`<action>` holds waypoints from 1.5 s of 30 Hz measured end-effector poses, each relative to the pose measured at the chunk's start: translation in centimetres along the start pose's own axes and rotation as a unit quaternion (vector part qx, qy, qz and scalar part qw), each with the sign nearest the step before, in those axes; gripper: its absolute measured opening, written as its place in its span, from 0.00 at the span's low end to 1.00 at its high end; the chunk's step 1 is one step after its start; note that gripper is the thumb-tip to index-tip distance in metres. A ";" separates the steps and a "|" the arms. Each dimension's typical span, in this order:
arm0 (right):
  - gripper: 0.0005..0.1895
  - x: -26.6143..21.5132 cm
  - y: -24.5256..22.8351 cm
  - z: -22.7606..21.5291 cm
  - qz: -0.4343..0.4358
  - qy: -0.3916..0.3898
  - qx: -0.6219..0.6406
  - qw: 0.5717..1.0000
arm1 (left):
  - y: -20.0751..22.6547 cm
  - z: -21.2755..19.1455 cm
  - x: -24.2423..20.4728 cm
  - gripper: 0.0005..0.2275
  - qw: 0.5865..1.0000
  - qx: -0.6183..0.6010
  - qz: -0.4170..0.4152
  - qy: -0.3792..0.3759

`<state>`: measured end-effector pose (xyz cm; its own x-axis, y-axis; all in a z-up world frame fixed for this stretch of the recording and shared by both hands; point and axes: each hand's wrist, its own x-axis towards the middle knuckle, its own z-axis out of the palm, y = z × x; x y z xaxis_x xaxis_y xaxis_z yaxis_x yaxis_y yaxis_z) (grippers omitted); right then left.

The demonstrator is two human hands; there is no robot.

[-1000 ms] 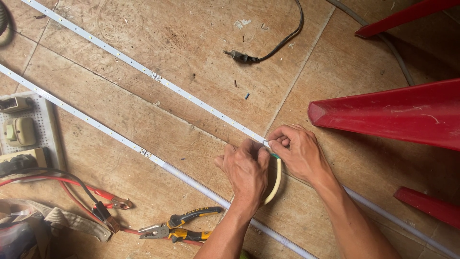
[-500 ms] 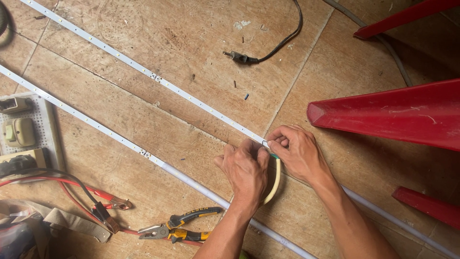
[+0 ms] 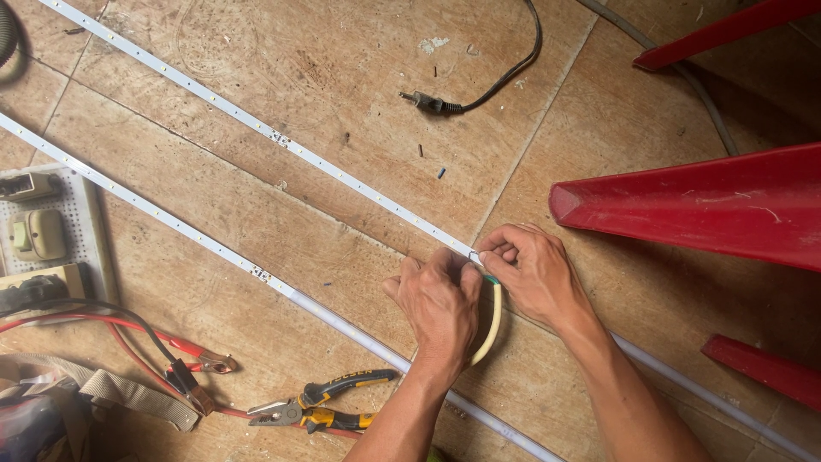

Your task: Finalizing the wiring for LED strips by connecting electrical wires and inspecting the connections.

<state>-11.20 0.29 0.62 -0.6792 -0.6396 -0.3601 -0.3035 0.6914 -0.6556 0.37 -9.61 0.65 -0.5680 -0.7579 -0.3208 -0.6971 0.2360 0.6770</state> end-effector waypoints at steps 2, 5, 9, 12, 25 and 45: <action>0.04 0.0 0.0 0.0 -0.005 0.002 -0.002 1.000 | 0.0 0.0 0.0 0.05 1.000 0.004 0.000 0.001; 0.05 -0.1 -0.5 -0.1 0.001 -0.002 -0.018 1.000 | -0.1 0.1 0.0 0.04 1.000 0.006 0.003 0.004; 0.05 -0.1 0.0 0.0 0.015 0.000 0.002 1.000 | -0.2 0.2 0.0 0.05 1.000 0.004 0.001 0.003; 0.07 -0.2 0.4 0.3 0.045 0.007 0.047 0.998 | -0.8 0.4 -0.1 0.04 1.000 -0.018 0.006 0.015; 0.10 -13.7 -3.1 2.0 0.124 0.190 0.272 0.935 | 0.3 -6.5 -7.2 0.08 0.928 -0.332 -0.075 -0.150; 0.12 -23.2 -4.1 5.8 0.157 0.249 0.463 0.836 | -1.6 -13.1 -11.9 0.11 0.832 -0.441 -0.091 -0.323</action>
<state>9.66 10.31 7.82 -0.8923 -0.0972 -0.4408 0.4327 0.0940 -0.8966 13.99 -8.98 12.03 -0.8032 -0.1797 -0.5679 -0.3669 -0.6017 0.7095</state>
